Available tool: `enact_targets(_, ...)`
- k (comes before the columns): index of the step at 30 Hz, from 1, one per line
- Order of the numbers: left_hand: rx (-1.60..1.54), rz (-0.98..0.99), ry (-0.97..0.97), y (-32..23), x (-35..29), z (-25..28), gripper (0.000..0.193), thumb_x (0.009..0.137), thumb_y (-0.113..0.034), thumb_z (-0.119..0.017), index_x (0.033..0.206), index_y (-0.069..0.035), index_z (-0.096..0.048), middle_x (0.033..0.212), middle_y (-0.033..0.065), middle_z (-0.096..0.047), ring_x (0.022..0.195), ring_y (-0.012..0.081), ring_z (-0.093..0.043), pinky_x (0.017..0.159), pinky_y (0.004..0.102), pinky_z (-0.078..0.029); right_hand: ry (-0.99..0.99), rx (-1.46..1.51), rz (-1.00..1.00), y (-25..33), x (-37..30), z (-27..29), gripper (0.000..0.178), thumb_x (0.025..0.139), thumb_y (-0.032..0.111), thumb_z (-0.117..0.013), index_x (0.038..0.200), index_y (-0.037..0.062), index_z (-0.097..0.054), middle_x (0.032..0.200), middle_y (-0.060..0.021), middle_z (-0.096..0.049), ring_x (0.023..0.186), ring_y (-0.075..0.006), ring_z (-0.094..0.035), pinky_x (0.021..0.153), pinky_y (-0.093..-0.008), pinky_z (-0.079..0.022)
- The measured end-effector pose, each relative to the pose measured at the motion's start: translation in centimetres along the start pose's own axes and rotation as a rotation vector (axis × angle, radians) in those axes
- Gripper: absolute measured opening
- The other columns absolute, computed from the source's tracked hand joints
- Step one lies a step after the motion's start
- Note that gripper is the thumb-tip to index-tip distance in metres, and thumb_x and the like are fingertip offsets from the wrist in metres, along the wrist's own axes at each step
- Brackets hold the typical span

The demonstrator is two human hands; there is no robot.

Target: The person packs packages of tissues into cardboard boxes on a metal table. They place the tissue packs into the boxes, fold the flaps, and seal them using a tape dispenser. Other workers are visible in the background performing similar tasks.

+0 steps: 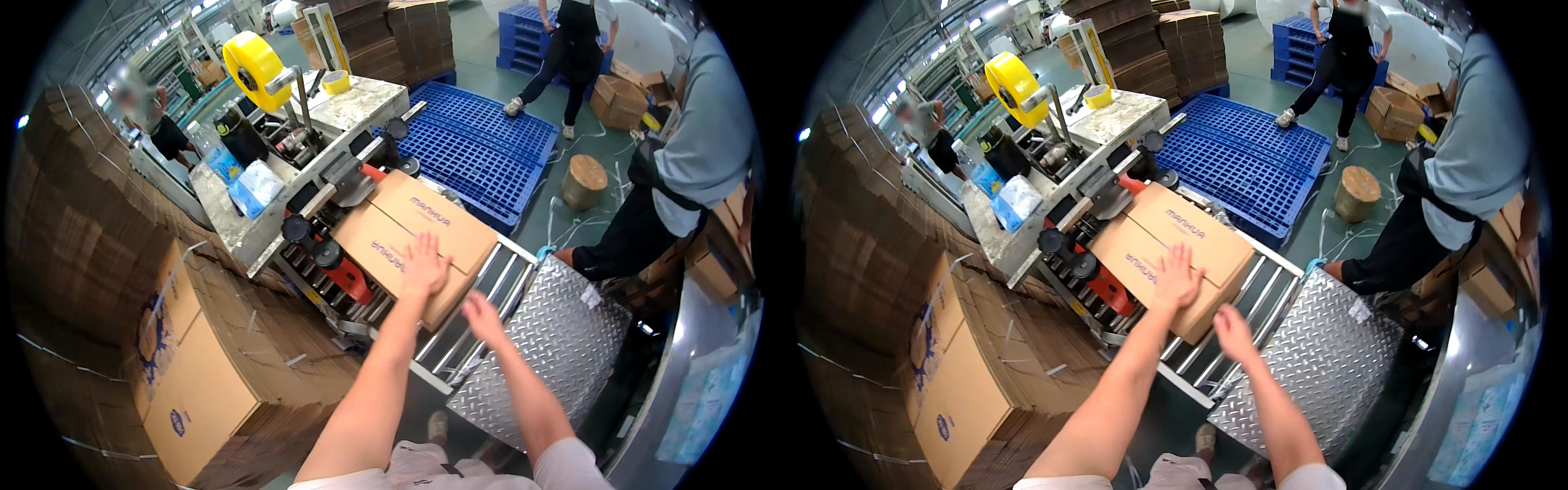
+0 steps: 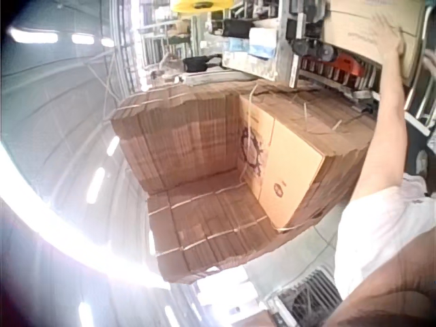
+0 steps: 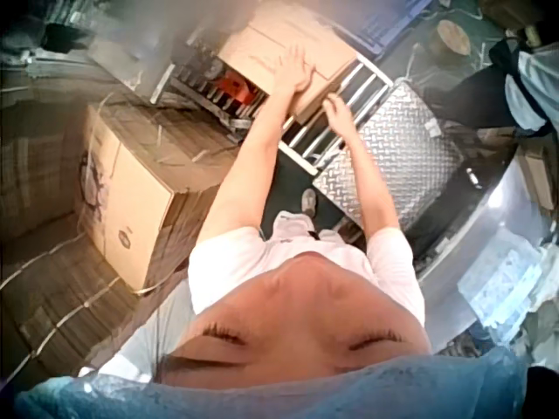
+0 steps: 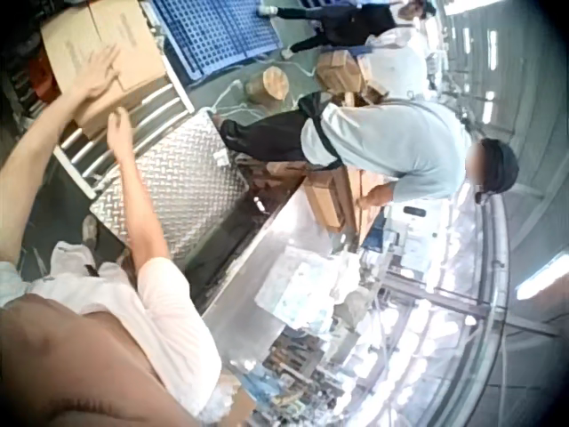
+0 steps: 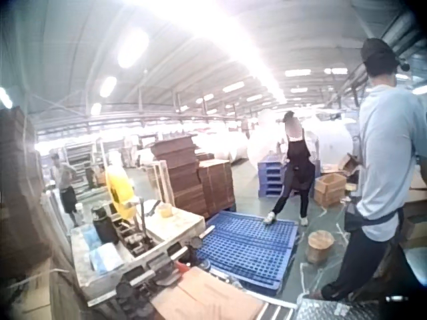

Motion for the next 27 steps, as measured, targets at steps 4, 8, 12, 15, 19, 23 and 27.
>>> enact_targets(4, -0.075, 0.044, -0.059, 4.9, 2.8, 0.2, 0.063, 0.093, -0.044, -0.034, 0.144, -0.009, -0.022, 0.152, 0.0102, -0.016, 0.14, 0.0234, -0.012, 0.112, 0.048, -0.01, 0.238, -0.109, -0.151, -3.6, -17.0, 1.3, 0.034, 0.093, 0.025, -0.051, 0.116, 0.0011, -0.055, 0.101, -0.015, -0.062, 0.094, -0.0219, -0.06, 0.082, -0.0328, -0.047)
enact_targets(8, 0.03, 0.032, 0.165, 4.7, 1.1, 5.7, 0.052, 0.093, -0.04, -0.039, 0.138, -0.013, -0.035, 0.142, 0.0117, -0.036, 0.132, 0.0265, -0.031, 0.106, 0.0483, -0.026, 0.333, -0.372, -0.369, -17.7, -37.1, 7.1, 0.039, 0.088, 0.032, -0.051, 0.109, 0.0009, -0.06, 0.106, -0.0205, -0.062, 0.103, -0.0299, -0.059, 0.086, -0.038, -0.045)
enact_targets(12, -0.139, -0.185, 0.245, 5.0, -14.7, 17.1, 0.043, 0.086, -0.038, -0.055, 0.119, -0.01, -0.056, 0.117, 0.0136, -0.057, 0.112, 0.0304, -0.051, 0.098, 0.0442, -0.036, 0.349, -0.41, -0.633, -18.7, -44.2, 10.8, 0.038, 0.088, 0.03, -0.051, 0.11, 0.0003, -0.059, 0.105, -0.0214, -0.062, 0.102, -0.0324, -0.059, 0.085, -0.0394, -0.046)
enact_targets(15, 0.127, 0.08, 0.112, 13.0, -28.0, 24.7, 0.042, 0.079, -0.038, -0.065, 0.108, -0.008, -0.062, 0.117, 0.0128, -0.058, 0.115, 0.0283, -0.051, 0.101, 0.0466, -0.033, 0.326, -0.445, -0.574, -17.1, -43.3, 12.4, 0.037, 0.087, 0.028, -0.051, 0.11, -0.0001, -0.058, 0.104, -0.0221, -0.061, 0.1, -0.0343, -0.059, 0.085, -0.0404, -0.046)
enact_targets(19, 0.338, 0.039, 0.025, 18.3, -38.6, 24.8, 0.052, 0.076, -0.043, -0.066, 0.114, -0.008, -0.058, 0.123, 0.0095, -0.055, 0.126, 0.0219, -0.042, 0.107, 0.0532, -0.023, 0.337, -0.532, -0.305, -13.1, -38.1, 14.0, 0.036, 0.087, 0.026, -0.05, 0.111, -0.0006, -0.057, 0.103, -0.0231, -0.061, 0.098, -0.0369, -0.058, 0.084, -0.0417, -0.046)
enact_targets(23, 0.379, -0.061, 0.024, 18.3, -37.6, 25.0, 0.053, 0.077, -0.042, -0.065, 0.118, -0.009, -0.055, 0.125, 0.0062, -0.054, 0.127, 0.019, -0.04, 0.107, 0.0539, -0.021, 0.212, -0.593, -0.19, -9.1, -36.3, 17.7, 0.035, 0.087, 0.023, -0.05, 0.112, -0.0012, -0.055, 0.103, -0.024, -0.061, 0.097, -0.0394, -0.058, 0.083, -0.0431, -0.046)
enact_targets(27, 0.413, -0.093, -0.219, 16.2, -38.8, 30.2, 0.021, 0.082, -0.017, -0.057, 0.101, -0.009, -0.058, 0.115, 0.009, -0.058, 0.109, 0.0248, -0.053, 0.093, 0.0455, -0.038, 0.063, -0.431, -0.115, -7.6, -36.4, 20.3, 0.04, 0.086, 0.026, -0.055, 0.116, 0.0003, -0.054, 0.097, -0.0213, -0.064, 0.089, -0.0341, -0.062, 0.078, -0.0392, -0.049)
Point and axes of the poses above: each hand's wrist, its own x-axis towards the middle knuckle, its own z-axis out of the back of the hand, y = z × x, the point moved 7 cm from there along x, towards the middle knuckle
